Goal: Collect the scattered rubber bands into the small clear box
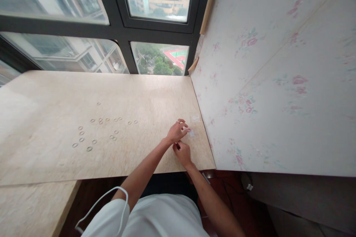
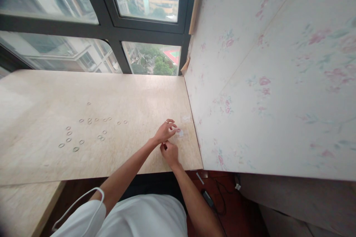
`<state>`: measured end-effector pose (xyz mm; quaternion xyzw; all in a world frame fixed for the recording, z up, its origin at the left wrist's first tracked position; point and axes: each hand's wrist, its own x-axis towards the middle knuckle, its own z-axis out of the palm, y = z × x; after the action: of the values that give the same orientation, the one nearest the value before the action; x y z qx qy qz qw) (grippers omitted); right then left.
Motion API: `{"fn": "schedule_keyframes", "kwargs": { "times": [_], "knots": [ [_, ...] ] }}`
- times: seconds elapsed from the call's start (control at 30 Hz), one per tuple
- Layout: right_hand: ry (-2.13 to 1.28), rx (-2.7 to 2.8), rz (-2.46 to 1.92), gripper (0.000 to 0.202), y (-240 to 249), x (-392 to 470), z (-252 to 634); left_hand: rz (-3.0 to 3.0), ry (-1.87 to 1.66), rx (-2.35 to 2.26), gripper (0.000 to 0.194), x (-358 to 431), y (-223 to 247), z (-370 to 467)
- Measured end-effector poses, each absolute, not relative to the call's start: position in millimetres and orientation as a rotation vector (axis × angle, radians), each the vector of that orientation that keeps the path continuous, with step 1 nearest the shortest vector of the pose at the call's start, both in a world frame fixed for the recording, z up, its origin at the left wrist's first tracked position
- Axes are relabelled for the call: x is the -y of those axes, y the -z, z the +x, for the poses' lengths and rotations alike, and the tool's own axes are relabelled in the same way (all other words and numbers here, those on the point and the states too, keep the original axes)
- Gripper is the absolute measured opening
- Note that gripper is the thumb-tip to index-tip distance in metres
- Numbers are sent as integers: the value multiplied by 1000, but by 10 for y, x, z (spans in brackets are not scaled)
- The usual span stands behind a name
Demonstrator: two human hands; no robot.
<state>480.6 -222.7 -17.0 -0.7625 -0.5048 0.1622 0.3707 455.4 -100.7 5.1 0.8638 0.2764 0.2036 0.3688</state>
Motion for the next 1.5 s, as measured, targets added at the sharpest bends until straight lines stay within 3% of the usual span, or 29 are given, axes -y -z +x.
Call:
{"fn": "schedule_keyframes", "kwargs": {
  "times": [0.23,0.47,0.67,0.97,1.13,1.5],
  "knots": [
    [-445,1225,-1879,27,156,2232,4771,2053,-786,-818,13,882,95,3773],
    [-584,1223,-1915,29,76,2202,4741,2006,-994,-1241,12,921,56,2492],
    [-749,1431,-1750,29,-118,1667,4385,1896,-1011,-1469,13,1174,93,1803],
    [-598,2128,-1667,30,-507,7,2955,1861,-1012,-1290,13,1228,217,1553],
    [-551,2375,-1690,40,-505,-724,2240,1780,-1091,-1218,14,1227,226,1499],
    [-622,2626,-1831,30,-296,-1252,1791,1724,-1098,-1198,15,1241,231,1475]
  ]
}}
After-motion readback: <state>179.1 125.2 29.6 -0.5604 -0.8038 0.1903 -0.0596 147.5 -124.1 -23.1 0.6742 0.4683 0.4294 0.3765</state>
